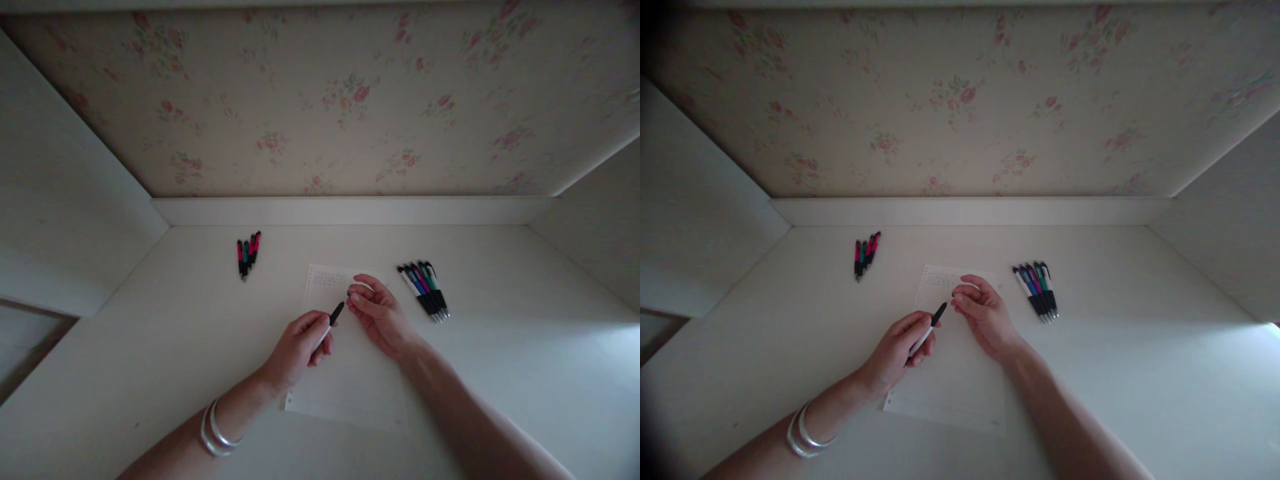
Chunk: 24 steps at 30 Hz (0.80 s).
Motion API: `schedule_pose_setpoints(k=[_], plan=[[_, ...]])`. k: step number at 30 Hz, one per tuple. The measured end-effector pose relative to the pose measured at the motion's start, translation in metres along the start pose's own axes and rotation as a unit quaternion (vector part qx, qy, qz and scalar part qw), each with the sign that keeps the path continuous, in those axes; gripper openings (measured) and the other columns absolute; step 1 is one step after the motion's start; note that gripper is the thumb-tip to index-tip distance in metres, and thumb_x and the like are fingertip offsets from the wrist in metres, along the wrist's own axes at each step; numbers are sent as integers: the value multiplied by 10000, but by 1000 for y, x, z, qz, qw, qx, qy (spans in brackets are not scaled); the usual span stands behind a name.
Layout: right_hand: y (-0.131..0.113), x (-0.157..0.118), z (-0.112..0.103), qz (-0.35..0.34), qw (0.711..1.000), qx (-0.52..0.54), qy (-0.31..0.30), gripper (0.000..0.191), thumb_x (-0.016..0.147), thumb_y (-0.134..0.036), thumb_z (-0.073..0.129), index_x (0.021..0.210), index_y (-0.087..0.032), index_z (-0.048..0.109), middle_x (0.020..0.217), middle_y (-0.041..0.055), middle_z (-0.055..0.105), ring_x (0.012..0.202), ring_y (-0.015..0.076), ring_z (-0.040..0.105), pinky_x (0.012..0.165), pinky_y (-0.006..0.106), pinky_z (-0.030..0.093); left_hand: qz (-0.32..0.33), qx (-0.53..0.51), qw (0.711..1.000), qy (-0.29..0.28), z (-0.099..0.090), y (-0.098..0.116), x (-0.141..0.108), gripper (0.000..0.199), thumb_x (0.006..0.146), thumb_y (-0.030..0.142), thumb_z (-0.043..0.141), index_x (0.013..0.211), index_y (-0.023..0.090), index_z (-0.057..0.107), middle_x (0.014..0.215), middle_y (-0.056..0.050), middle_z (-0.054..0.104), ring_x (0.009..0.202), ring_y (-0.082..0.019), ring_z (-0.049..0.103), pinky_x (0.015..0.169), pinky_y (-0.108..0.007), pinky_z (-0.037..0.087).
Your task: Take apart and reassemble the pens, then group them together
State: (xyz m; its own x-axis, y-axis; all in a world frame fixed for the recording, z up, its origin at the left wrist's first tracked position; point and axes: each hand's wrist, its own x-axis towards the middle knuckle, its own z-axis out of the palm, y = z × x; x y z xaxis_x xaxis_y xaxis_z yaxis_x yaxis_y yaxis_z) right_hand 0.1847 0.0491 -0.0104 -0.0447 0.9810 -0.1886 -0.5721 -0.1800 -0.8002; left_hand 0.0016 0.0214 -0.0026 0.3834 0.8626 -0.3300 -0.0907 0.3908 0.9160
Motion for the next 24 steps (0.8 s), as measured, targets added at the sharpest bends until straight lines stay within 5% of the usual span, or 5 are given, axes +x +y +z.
schedule_pose_setpoints(k=[9,24], plan=[[-3,-3,2,7,999,-8,-50,375,667,-223,871,979,-282,672,861,-48,715,738,96,635,722,226,525,-17,-9,1000,-8,-1,2,0,313,894,476,569,861,165,586,620,27,585,427,-51,376,419,-195,222],[-3,-4,2,14,998,-34,-48,306,681,-266,844,963,-267,725,869,-2,707,697,127,593,643,253,499,-17,18,1000,-17,-1,2,0,309,906,464,557,829,166,583,627,17,587,441,-57,379,421,-195,239]])
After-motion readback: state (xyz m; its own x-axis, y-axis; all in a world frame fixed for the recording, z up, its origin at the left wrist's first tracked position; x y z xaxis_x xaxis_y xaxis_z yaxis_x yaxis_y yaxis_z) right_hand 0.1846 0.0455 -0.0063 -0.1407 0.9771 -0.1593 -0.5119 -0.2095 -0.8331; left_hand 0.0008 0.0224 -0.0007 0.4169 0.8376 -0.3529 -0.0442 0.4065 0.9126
